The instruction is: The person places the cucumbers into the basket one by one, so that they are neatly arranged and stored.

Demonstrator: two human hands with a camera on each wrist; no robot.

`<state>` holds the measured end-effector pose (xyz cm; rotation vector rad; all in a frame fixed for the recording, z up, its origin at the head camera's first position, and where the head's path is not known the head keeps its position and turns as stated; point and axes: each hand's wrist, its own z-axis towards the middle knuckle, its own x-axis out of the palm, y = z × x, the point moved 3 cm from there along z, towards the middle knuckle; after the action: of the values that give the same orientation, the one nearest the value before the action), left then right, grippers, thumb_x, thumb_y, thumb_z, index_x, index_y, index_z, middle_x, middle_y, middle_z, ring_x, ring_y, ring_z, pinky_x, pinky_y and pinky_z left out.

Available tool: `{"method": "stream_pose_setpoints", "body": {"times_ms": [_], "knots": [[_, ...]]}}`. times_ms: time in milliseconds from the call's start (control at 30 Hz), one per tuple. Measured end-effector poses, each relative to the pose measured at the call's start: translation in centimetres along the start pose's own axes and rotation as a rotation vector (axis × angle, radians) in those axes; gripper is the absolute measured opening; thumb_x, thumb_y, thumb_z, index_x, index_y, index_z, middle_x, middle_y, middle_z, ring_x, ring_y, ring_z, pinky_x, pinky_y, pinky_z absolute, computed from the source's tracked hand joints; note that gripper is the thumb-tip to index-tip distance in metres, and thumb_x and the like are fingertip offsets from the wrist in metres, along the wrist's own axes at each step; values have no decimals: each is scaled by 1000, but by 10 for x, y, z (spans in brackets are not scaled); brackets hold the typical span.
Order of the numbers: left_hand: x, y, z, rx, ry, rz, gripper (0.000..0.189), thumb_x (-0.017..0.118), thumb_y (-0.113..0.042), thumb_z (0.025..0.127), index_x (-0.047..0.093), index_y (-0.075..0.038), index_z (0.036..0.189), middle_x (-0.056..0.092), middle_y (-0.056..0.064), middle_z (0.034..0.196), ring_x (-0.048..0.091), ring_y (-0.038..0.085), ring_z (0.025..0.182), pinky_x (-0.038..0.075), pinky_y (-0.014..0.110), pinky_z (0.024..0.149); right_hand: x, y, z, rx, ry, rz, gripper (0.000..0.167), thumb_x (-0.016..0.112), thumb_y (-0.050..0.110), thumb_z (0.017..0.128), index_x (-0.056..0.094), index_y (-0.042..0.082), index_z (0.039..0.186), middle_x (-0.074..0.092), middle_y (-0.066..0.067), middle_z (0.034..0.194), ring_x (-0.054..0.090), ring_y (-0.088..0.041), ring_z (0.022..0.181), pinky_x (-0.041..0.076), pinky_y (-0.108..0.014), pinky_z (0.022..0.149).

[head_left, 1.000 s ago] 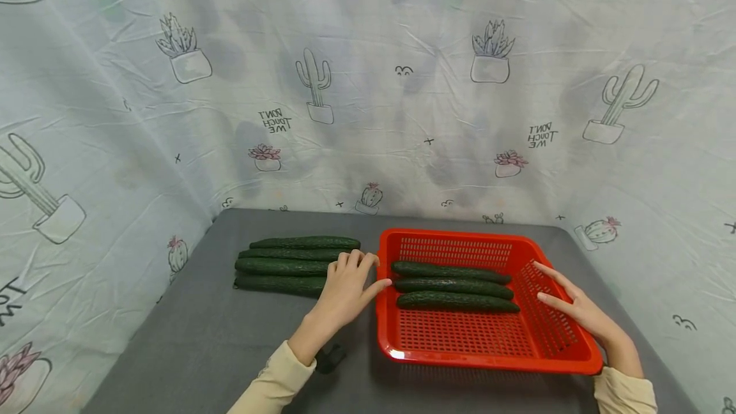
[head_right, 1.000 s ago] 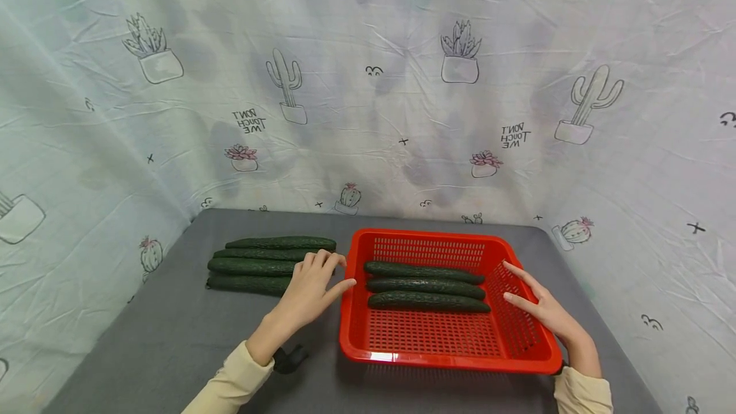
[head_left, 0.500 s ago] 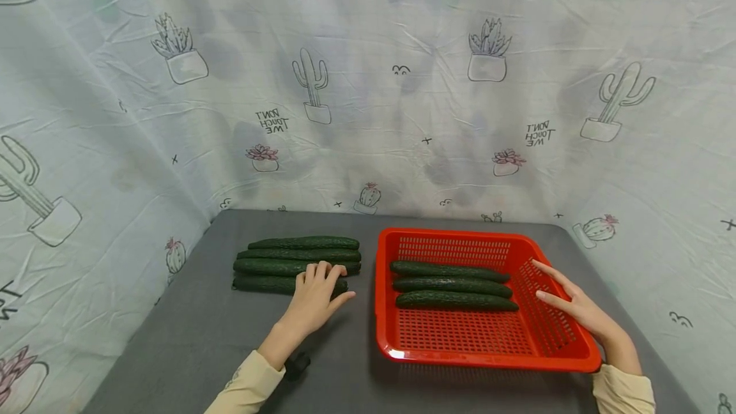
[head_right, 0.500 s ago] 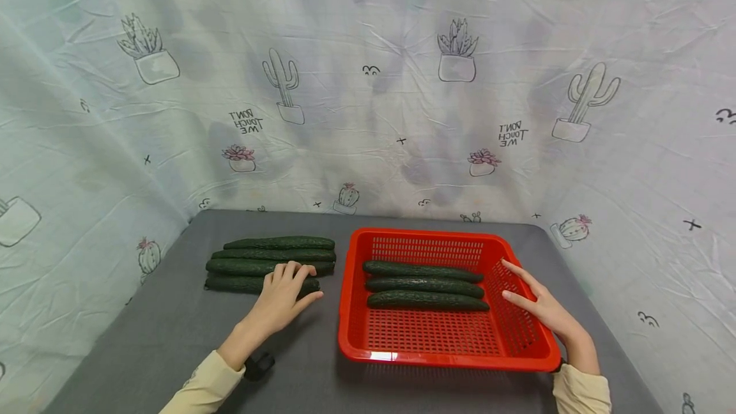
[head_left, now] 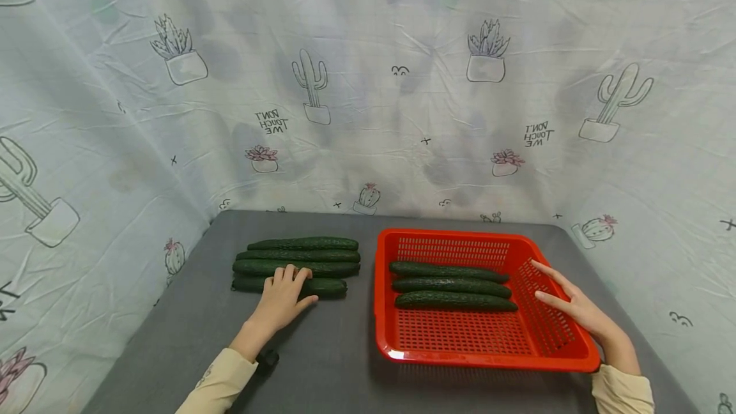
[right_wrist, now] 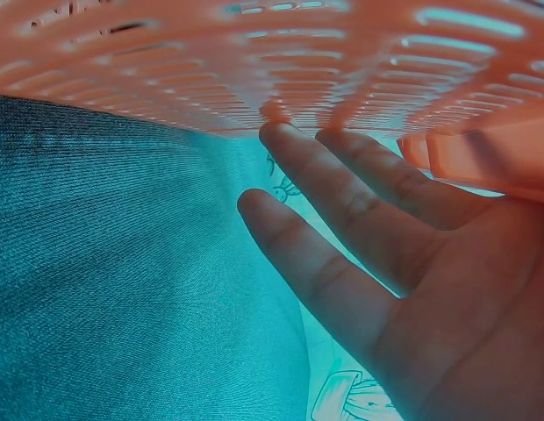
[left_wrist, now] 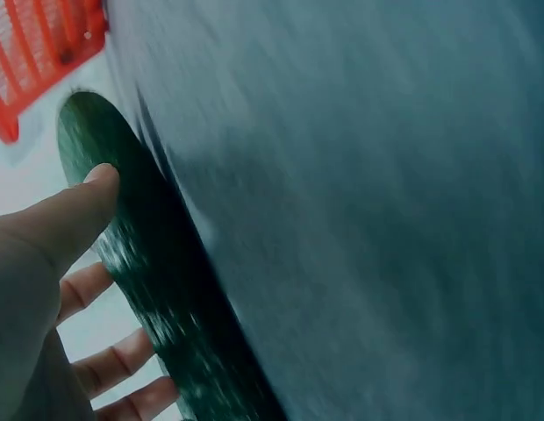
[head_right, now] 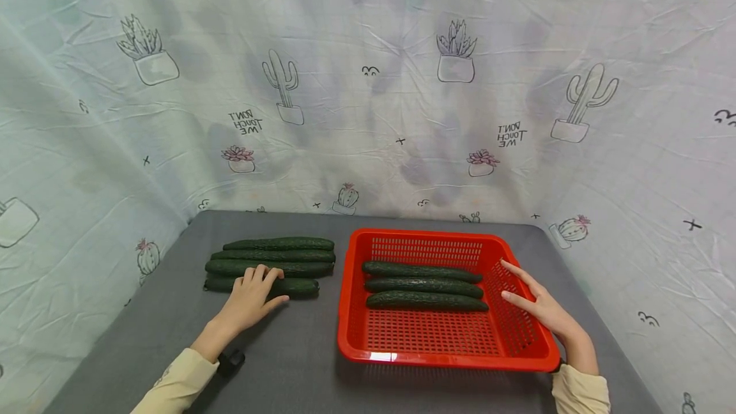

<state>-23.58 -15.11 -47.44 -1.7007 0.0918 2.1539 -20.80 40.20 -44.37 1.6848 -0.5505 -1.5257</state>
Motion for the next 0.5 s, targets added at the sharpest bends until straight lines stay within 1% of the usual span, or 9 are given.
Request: {"method": "stream_pose_setpoints", "body": {"times_ms": [67,133,167,333,500], "knots": [[-1,6,0,-4,-7,19,42,70,-40,80,52,-17,111,46,11,105,43,34,98,37,50,76,0,1,0,-12,1,20,60,50,20,96,20,20,149,19,-19,150,23,20,114,33,-59,91],[-2,12,-1,-5,-12,43,40,71,-39,80,53,-17,109,47,11,104,43,34,97,37,50,76,1,2,0,-11,1,29,60,50,20,96,20,21,149,18,-18,151,22,20,114,30,-62,91],[-3,14,-1,-6,-17,52,40,71,-38,79,53,-17,107,47,11,104,43,34,97,37,50,75,1,1,0,-10,1,35,61,50,20,96,20,21,149,17,-18,151,21,19,115,27,-67,88],[-6,24,-1,-10,-23,90,39,75,-34,76,55,-16,103,47,11,102,44,34,95,38,50,74,2,1,-1,-1,2,27,61,49,21,96,19,23,149,16,-19,151,22,12,119,28,-68,87],[-4,27,1,-1,-13,94,38,77,-28,75,56,-15,103,46,9,99,42,31,91,36,48,72,1,1,0,-15,-1,28,60,49,20,96,20,21,149,16,-17,151,20,19,116,26,-68,87]]}}
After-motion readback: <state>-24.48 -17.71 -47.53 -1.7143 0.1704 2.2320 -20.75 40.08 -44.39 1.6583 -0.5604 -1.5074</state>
